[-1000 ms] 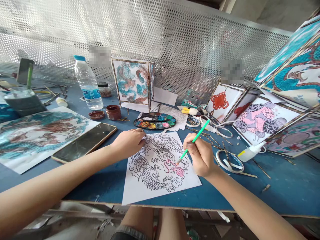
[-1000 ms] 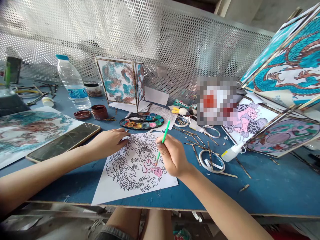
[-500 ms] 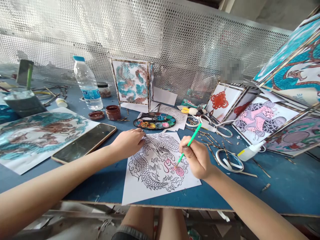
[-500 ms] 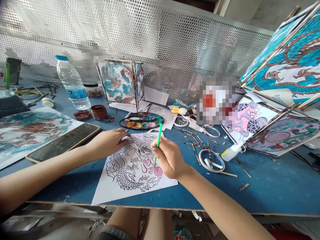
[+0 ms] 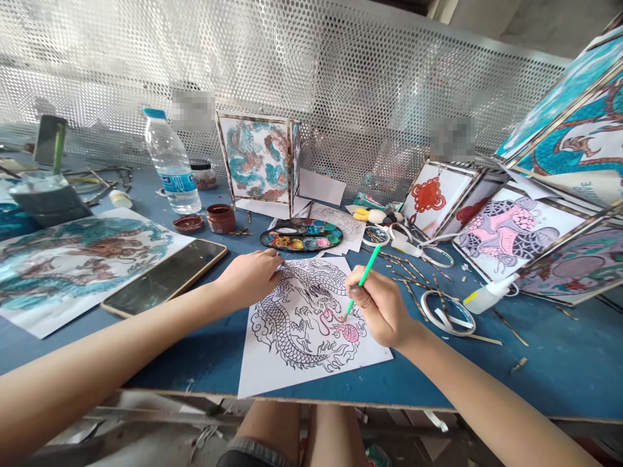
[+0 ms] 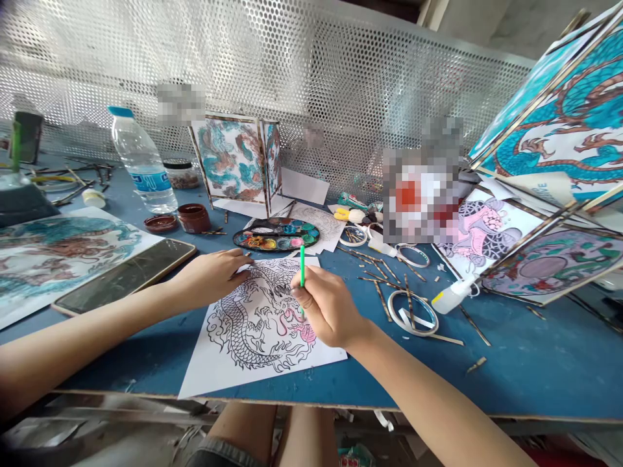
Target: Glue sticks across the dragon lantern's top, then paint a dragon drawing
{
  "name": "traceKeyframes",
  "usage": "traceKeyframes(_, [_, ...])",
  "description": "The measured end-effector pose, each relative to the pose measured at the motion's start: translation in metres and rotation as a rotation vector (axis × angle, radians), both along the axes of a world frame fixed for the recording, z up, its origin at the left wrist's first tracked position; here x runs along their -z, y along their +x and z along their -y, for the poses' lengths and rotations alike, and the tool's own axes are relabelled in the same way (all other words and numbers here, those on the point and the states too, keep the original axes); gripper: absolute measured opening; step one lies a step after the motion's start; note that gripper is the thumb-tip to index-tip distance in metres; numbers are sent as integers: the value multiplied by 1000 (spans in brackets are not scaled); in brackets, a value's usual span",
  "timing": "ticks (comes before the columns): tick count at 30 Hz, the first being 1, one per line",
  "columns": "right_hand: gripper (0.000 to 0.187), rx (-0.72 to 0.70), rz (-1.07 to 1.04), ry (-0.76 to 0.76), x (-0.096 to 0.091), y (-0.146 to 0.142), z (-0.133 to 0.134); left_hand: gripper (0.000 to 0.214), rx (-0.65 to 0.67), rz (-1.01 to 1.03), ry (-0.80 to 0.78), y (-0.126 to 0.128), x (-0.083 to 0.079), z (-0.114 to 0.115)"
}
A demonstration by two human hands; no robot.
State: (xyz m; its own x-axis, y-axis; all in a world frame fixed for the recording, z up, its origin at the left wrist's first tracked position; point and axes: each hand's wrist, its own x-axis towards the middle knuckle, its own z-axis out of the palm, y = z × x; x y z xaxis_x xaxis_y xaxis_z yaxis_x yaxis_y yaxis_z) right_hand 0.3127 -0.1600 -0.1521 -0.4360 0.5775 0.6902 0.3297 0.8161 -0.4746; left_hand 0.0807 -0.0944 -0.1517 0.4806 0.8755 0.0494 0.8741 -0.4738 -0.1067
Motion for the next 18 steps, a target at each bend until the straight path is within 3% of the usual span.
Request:
traceKeyframes(5, [15,8,-47,-52,1,2,0,38,3,4,-6,0,0,0])
traceKeyframes(10, [14,93,-85,23,0,2,-1,37,4,3,-14,0,0,-1])
traceKeyframes(18, [15,1,-60,-75,1,-1,2,39,6,12,-11,1,-2,1])
